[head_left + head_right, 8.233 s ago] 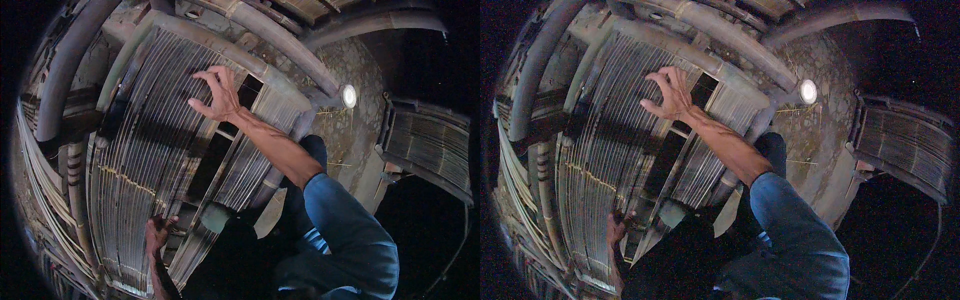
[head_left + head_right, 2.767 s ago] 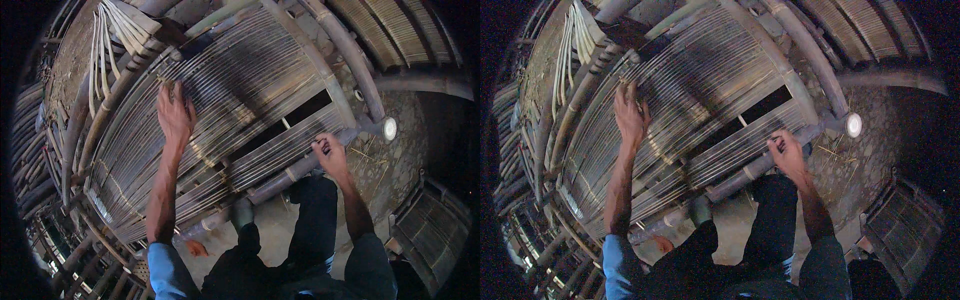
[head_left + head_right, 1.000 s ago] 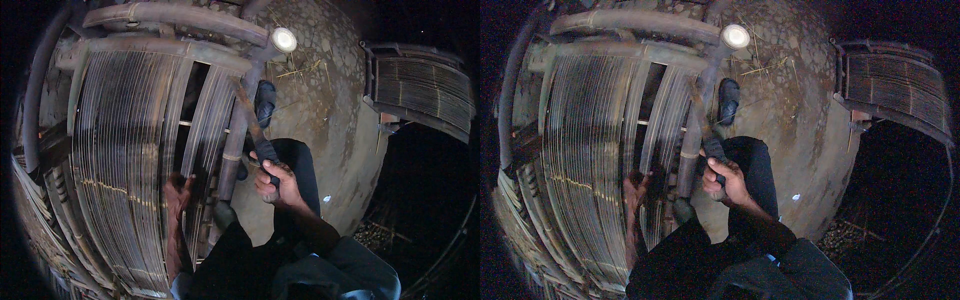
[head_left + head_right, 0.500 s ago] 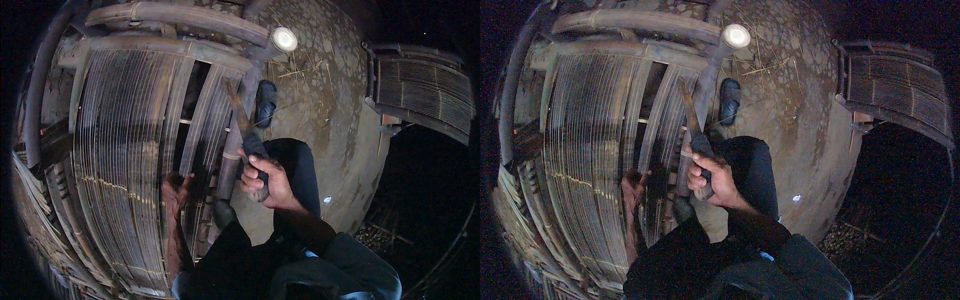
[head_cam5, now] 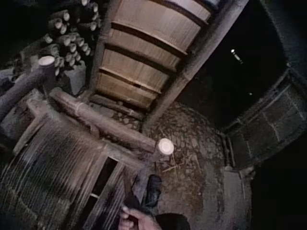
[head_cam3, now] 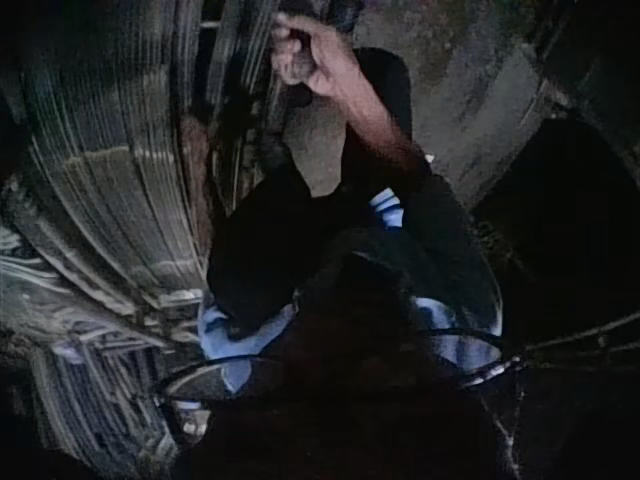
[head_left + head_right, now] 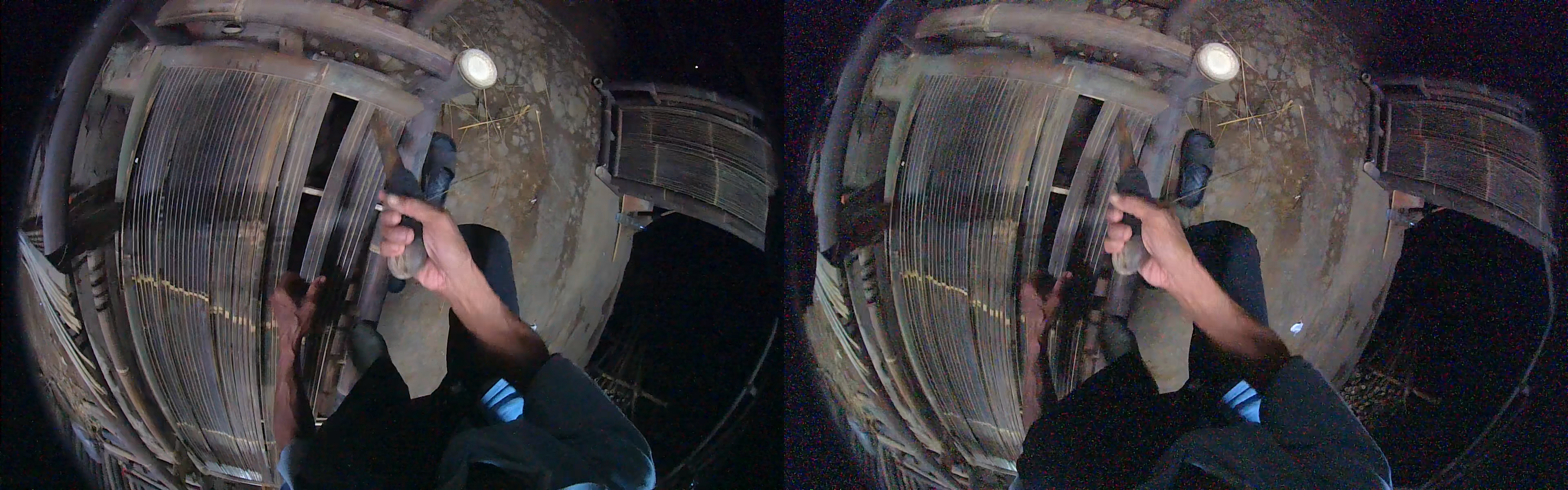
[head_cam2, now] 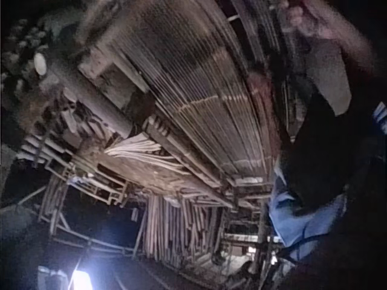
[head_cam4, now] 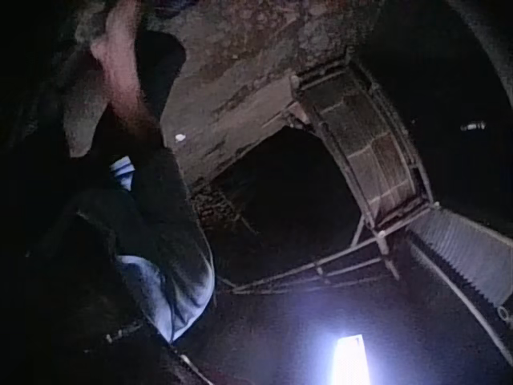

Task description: The person weaves bamboo strips through a pre-constructed frame, using a knife to trim ends and a red cord to secure sections.

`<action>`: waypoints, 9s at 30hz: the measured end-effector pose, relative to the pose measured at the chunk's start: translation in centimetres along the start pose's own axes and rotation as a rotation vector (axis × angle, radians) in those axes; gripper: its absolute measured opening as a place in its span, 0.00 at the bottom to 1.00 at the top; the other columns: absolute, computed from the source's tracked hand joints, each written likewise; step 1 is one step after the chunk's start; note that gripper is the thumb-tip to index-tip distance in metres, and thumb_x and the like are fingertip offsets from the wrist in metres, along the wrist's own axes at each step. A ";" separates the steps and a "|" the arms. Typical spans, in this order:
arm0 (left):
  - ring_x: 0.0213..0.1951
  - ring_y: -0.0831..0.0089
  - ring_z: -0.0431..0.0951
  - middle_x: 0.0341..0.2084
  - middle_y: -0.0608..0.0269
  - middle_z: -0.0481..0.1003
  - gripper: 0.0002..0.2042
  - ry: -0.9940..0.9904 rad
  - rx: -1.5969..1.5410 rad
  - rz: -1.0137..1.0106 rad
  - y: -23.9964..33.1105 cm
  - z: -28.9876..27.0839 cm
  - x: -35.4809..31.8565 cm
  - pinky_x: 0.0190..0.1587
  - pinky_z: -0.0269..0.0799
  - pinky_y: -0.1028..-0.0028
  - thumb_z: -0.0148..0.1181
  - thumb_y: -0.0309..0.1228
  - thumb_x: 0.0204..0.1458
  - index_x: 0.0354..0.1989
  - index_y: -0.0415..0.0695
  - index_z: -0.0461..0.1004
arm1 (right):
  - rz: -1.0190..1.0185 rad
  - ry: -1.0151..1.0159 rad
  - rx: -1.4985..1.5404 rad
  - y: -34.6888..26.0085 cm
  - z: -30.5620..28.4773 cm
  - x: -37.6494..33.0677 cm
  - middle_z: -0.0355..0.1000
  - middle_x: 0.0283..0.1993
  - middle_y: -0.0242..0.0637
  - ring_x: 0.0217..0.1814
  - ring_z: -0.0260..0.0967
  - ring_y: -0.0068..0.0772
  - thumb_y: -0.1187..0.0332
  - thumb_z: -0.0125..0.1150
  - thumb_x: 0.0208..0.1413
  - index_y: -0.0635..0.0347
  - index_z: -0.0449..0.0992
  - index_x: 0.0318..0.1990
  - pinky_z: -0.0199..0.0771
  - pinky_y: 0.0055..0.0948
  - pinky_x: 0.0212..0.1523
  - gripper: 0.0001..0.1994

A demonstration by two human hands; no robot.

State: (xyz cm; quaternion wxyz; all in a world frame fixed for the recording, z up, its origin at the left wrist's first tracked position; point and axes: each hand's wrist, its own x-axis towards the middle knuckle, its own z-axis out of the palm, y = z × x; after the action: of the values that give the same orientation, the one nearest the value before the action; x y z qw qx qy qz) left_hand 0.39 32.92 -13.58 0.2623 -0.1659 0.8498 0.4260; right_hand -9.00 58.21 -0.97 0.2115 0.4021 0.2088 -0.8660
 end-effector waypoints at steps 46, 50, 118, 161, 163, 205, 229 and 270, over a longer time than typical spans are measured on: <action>0.55 0.41 0.61 0.56 0.43 0.61 0.34 0.263 0.543 0.379 0.5 8.4 1.6 0.58 0.52 0.42 0.67 0.44 0.47 0.63 0.48 0.65 | 0.056 0.141 -0.503 -5.6 -8.8 -5.0 0.65 0.25 0.28 0.19 0.58 0.19 0.71 0.60 0.62 0.61 0.65 0.56 0.61 0.25 0.20 0.17; 0.54 0.41 0.60 0.56 0.44 0.60 0.34 0.371 0.550 0.437 -0.4 9.4 1.9 0.57 0.53 0.43 0.68 0.45 0.46 0.62 0.50 0.65 | 0.127 -0.012 -0.071 -7.6 -7.7 -2.3 0.64 0.28 0.28 0.19 0.56 0.19 0.72 0.59 0.60 0.63 0.69 0.51 0.61 0.25 0.21 0.13; 0.37 0.55 0.78 0.32 0.52 0.77 0.34 0.696 0.149 -0.040 13.3 23.0 3.7 0.44 0.71 0.61 0.62 0.56 0.52 0.54 0.35 0.70 | -1.941 -1.261 -1.727 -6.8 2.5 31.2 0.66 0.42 0.39 0.47 0.62 0.43 0.42 0.64 0.52 0.53 0.79 0.45 0.57 0.45 0.51 0.24; 0.30 0.46 0.83 0.24 0.40 0.80 0.35 0.652 0.375 -0.035 10.5 22.6 2.5 0.36 0.79 0.55 0.49 0.64 0.59 0.28 0.37 0.77 | -1.345 -0.855 -2.109 -8.3 -4.5 25.1 0.72 0.23 0.47 0.27 0.72 0.53 0.39 0.66 0.52 0.57 0.68 0.35 0.70 0.48 0.32 0.28; 0.29 0.45 0.83 0.24 0.39 0.80 0.35 0.675 0.372 -0.017 10.6 22.8 2.6 0.35 0.79 0.54 0.48 0.65 0.58 0.28 0.37 0.77 | -1.426 -0.943 -2.067 -8.1 -4.5 25.6 0.71 0.22 0.49 0.25 0.70 0.55 0.42 0.66 0.55 0.57 0.68 0.33 0.69 0.48 0.31 0.26; 0.37 0.43 0.81 0.30 0.46 0.79 0.25 0.612 0.341 0.135 7.6 23.4 3.6 0.40 0.76 0.48 0.66 0.53 0.50 0.37 0.41 0.71 | -2.069 -1.604 -1.670 -4.5 -6.0 24.1 0.70 0.40 0.38 0.46 0.67 0.43 0.53 0.65 0.55 0.53 0.78 0.45 0.60 0.47 0.52 0.17; 0.40 0.46 0.81 0.35 0.49 0.79 0.35 0.562 0.318 0.031 7.7 20.8 1.7 0.43 0.77 0.51 0.75 0.59 0.34 0.40 0.40 0.74 | -1.850 -1.439 -1.782 -7.0 -3.8 24.4 0.68 0.43 0.40 0.48 0.64 0.43 0.49 0.64 0.56 0.52 0.77 0.48 0.57 0.45 0.54 0.21; 0.40 0.58 0.84 0.35 0.53 0.82 0.38 0.514 0.245 0.086 8.5 21.0 4.7 0.44 0.79 0.60 0.79 0.56 0.31 0.46 0.37 0.78 | -1.646 -1.574 -1.972 -7.2 -1.5 26.8 0.70 0.45 0.47 0.47 0.67 0.49 0.67 0.58 0.64 0.63 0.75 0.46 0.66 0.38 0.51 0.10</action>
State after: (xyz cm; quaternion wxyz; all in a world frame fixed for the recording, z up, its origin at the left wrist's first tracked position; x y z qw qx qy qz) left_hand -1.29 54.61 -21.38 0.0379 -0.1992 0.9398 0.2750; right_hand -27.66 59.57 -21.51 -0.0869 -0.6776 0.6881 -0.2445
